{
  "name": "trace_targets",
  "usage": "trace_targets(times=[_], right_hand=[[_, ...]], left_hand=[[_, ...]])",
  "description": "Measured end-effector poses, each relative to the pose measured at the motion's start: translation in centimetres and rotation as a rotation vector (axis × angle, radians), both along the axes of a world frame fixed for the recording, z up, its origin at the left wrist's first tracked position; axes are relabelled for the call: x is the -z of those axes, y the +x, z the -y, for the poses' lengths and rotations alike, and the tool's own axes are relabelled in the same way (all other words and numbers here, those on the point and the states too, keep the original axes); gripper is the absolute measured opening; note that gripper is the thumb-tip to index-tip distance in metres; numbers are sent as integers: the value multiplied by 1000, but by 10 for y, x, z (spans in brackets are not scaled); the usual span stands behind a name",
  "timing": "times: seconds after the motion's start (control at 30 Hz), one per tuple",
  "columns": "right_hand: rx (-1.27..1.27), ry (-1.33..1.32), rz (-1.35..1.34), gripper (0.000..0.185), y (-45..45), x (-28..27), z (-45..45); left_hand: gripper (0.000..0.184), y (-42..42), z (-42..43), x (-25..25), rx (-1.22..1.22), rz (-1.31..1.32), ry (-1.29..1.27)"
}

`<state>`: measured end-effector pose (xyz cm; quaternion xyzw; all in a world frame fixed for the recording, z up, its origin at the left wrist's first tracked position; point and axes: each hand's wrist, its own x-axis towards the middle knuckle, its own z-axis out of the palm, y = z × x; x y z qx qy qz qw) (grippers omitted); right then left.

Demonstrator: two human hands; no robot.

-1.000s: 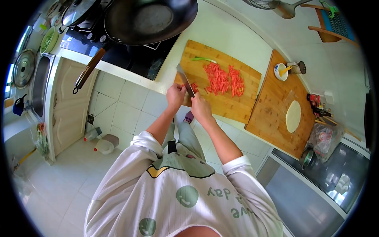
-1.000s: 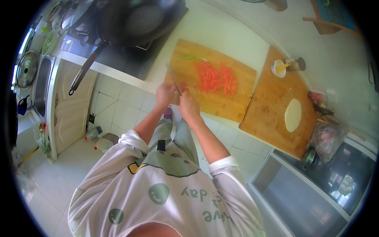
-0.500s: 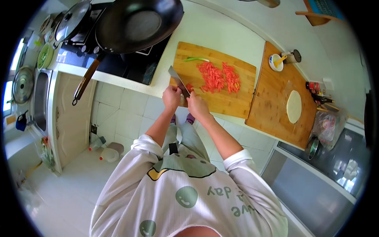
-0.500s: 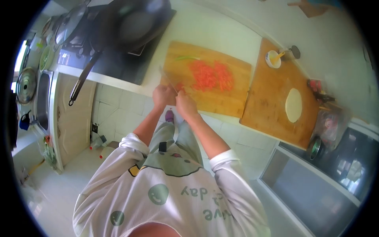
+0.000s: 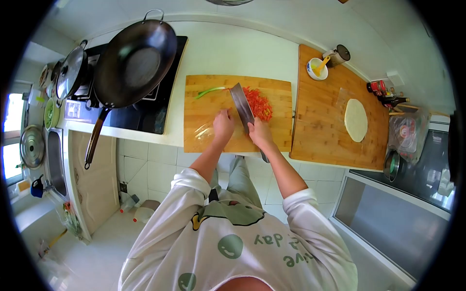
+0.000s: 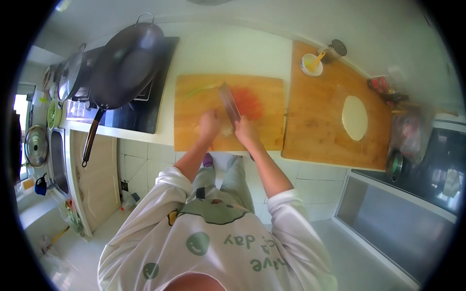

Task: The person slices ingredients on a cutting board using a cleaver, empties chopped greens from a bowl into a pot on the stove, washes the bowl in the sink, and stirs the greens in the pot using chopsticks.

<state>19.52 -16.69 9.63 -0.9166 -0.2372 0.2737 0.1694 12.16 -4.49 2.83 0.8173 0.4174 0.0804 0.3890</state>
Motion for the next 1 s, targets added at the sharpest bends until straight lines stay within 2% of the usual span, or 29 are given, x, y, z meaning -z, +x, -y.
trace_targets(times=[0.1,0.2,0.3,0.37,0.4,0.43,0.47,0.53,0.67,0.77,0.83,1.0], right_hand=[[-25,54,31,26,27,9,20],[20,61,-69,26,48,14,41],[104,117,-139,26,62,15,59],[107,217,-183,24,67,15,69],[115,220,-189,24,69,10,75],[12,251,-94,23,71,1,80],[-93,279,2,23,72,-5,86],[-139,286,-2,22,75,-6,95],[-155,377,33,20,81,-10,115],[-120,309,-34,21,94,-16,125],[-109,318,-16,20,104,-24,129],[-74,435,41,23,122,-26,135]], left_hand=[[25,37,13,3,51,37,11],[28,51,27,10,96,96,90],[39,19,32,-28,156,289,276],[56,-25,38,-35,183,162,421],[63,-48,45,-35,201,-17,460],[72,-65,54,-30,216,-194,497],[72,-73,63,-22,222,-197,499],[80,-75,68,-15,264,-342,466],[80,-1,65,-9,300,-257,495],[78,49,42,2,152,-147,519],[71,76,25,5,189,85,493],[63,134,-8,9,317,211,471]])
